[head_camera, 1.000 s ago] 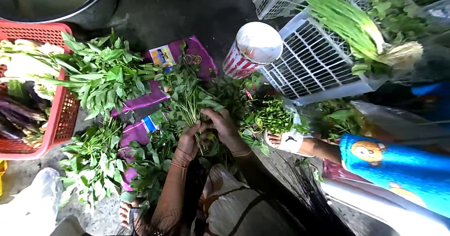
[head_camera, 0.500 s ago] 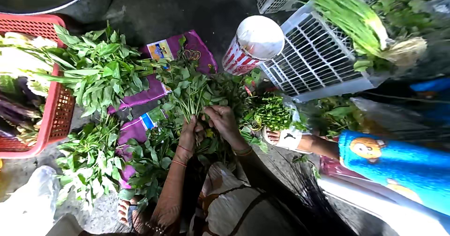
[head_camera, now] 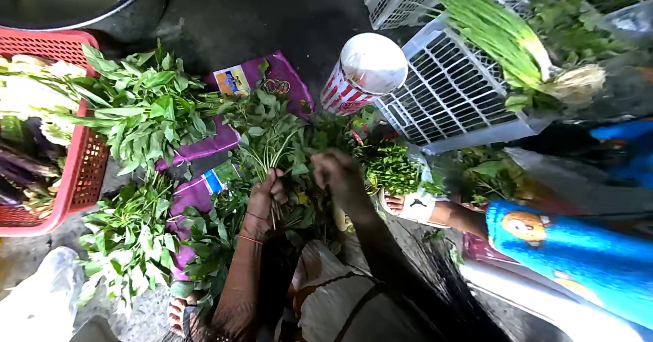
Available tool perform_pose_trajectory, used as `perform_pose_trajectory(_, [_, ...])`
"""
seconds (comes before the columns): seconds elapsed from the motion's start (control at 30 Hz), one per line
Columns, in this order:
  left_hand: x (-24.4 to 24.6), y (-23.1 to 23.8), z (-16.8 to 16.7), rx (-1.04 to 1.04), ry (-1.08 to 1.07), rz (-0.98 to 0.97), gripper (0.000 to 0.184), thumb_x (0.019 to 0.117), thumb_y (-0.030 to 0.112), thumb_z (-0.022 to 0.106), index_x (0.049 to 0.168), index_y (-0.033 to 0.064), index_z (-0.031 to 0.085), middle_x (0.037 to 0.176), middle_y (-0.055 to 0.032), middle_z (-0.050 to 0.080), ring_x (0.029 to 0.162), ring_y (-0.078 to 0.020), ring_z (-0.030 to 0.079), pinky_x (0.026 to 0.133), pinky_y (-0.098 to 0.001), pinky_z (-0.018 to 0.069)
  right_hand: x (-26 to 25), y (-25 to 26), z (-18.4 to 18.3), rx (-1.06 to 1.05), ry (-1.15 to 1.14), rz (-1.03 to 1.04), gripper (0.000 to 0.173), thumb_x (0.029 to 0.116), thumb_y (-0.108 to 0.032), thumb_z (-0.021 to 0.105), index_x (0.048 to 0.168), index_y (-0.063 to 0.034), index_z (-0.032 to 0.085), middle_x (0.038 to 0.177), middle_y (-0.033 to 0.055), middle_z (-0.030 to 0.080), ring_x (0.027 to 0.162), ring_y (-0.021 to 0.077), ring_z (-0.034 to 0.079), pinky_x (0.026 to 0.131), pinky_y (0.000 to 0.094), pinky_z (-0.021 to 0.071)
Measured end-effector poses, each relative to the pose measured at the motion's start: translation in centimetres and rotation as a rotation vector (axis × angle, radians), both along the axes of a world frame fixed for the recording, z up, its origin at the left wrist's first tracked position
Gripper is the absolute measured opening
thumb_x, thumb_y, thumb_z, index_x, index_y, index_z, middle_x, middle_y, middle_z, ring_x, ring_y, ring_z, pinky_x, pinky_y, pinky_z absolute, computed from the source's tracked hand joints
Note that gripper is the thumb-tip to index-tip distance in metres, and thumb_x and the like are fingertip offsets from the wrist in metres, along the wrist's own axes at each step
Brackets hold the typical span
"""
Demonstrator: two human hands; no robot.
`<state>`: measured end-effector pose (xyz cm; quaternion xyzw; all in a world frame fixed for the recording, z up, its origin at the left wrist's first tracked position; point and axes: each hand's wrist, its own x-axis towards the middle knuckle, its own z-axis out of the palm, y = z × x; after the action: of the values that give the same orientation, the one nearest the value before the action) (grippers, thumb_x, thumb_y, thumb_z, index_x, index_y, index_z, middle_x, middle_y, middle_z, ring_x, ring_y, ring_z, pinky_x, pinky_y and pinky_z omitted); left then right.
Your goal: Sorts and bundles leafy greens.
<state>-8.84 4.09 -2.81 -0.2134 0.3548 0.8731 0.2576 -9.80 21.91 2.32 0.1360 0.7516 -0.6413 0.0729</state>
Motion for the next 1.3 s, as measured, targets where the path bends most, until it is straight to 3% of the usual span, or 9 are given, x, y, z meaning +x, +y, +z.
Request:
perform_pose_trajectory(0.2, [-1.0, 0.1, 4.1, -0.012, 0.030, -0.291, 0.028, 0.1129, 0.021, 0.029, 0.109, 0.0082, 0.054, 0.064, 0.0047, 0.050, 0.049, -0.0052, 0.050, 0.049, -0.0198, 0.0500, -1.3, 5.0, -0.3, 0.820, 0.237, 0.005, 0.023, 0.1005, -0.015, 0.059, 0.106, 0.0030, 0.073, 0.091, 0.0205, 0.071, 0.078, 0.0349, 0.068, 0.069, 0.0573, 0.0533])
perform_pose_trajectory(0.4, [-1.0, 0.0, 6.6, -0.081, 0.025, -0.561, 0.022, 0.1125, 0.024, 0.035, 0.111, 0.0133, 0.054, 0.055, 0.0107, 0.035, 0.040, 0.0005, 0.030, 0.037, -0.0148, 0.0293, -2.9, 6.9, -1.5, 1.074, 0.043, -0.032, 0.026, 0.1000, -0.008, 0.057, 0.120, 0.0041, 0.069, 0.117, 0.0318, 0.066, 0.101, 0.0534, 0.066, 0.079, 0.0715, 0.0506])
perform_pose_trajectory(0.57, [-1.6, -2.2, 5.7, 0.163, 0.030, -0.065, 0.034, 0.1123, 0.024, 0.029, 0.113, 0.0102, 0.060, 0.055, 0.0082, 0.046, 0.041, 0.0000, 0.045, 0.042, -0.0149, 0.0438, -3.6, 10.9, -1.0, 1.082, -0.182, 0.012, 0.053, 0.1023, -0.019, 0.059, 0.149, 0.0012, 0.046, 0.147, 0.0338, 0.046, 0.134, 0.0584, 0.043, 0.095, 0.0772, 0.0411])
perform_pose_trajectory(0.67, [-2.2, -1.4, 4.6, 0.313, 0.095, 0.292, 0.036, 0.1122, 0.026, 0.025, 0.118, 0.0161, 0.059, 0.065, 0.0049, 0.054, 0.055, -0.0081, 0.056, 0.056, -0.0247, 0.0538, -1.0, 7.1, -1.4, 0.774, 0.173, -0.074, 0.066, 0.1036, -0.028, 0.055, 0.157, 0.0035, 0.032, 0.159, 0.0294, 0.035, 0.147, 0.0440, 0.035, 0.117, 0.0593, 0.0336])
perform_pose_trajectory(0.87, [-0.8, 4.4, 3.9, 0.029, -0.141, 0.471, 0.026, 0.1115, 0.015, 0.031, 0.109, 0.0061, 0.056, 0.072, -0.0017, 0.060, 0.066, -0.0126, 0.063, 0.068, -0.0302, 0.0575, 2.3, -6.4, -1.9, -0.131, 0.218, -0.219, 0.052, 0.1099, -0.031, 0.035, 0.149, 0.0030, 0.041, 0.148, 0.0137, 0.048, 0.126, 0.0148, 0.057, 0.104, 0.0320, 0.0525])
perform_pose_trajectory(1.1, [-1.8, 0.3, 7.9, -0.352, 0.201, 0.214, 0.023, 0.1109, 0.013, 0.038, 0.122, -0.0028, 0.050, 0.074, 0.0005, 0.049, 0.058, -0.0058, 0.050, 0.056, -0.0224, 0.0482, 0.4, -7.7, -1.7, -0.120, 0.249, -0.018, 0.051, 0.1124, -0.035, 0.029, 0.145, 0.0033, 0.041, 0.138, 0.0099, 0.059, 0.121, 0.0156, 0.061, 0.096, 0.0279, 0.0545])
perform_pose_trajectory(1.17, [-2.5, -2.9, 9.1, -0.621, 0.314, 0.167, 0.030, 0.1107, 0.018, 0.041, 0.125, -0.0024, 0.057, 0.078, -0.0026, 0.055, 0.061, -0.0072, 0.051, 0.059, -0.0253, 0.0479, -3.0, -9.5, 5.1, -0.017, -0.454, 0.003, 0.036, 0.1116, -0.008, 0.034, 0.147, -0.0043, 0.042, 0.137, 0.0058, 0.057, 0.122, 0.0162, 0.058, 0.107, 0.0355, 0.0465])
perform_pose_trajectory(1.23, [-2.5, -6.4, 9.6, -0.806, 0.341, 0.275, 0.033, 0.1105, 0.026, 0.042, 0.124, 0.0027, 0.061, 0.075, -0.0019, 0.056, 0.058, -0.0081, 0.049, 0.055, -0.0267, 0.0457, -2.1, -9.8, -3.2, 0.253, 0.075, 0.319, 0.036, 0.1055, -0.012, 0.046, 0.131, 0.0123, 0.054, 0.114, 0.0230, 0.066, 0.092, 0.0244, 0.068, 0.078, 0.0390, 0.0588])
perform_pose_trajectory(1.3, [-1.4, -10.7, 10.2, -0.894, 0.300, 0.439, 0.039, 0.1102, 0.042, 0.039, 0.122, 0.0113, 0.061, 0.068, -0.0010, 0.053, 0.050, -0.0089, 0.045, 0.046, -0.0259, 0.0412, -3.8, -11.7, -5.8, 0.435, 0.200, 0.710, 0.034, 0.1053, -0.015, 0.050, 0.126, 0.0079, 0.064, 0.114, 0.0247, 0.070, 0.099, 0.0326, 0.071, 0.088, 0.0499, 0.0577])
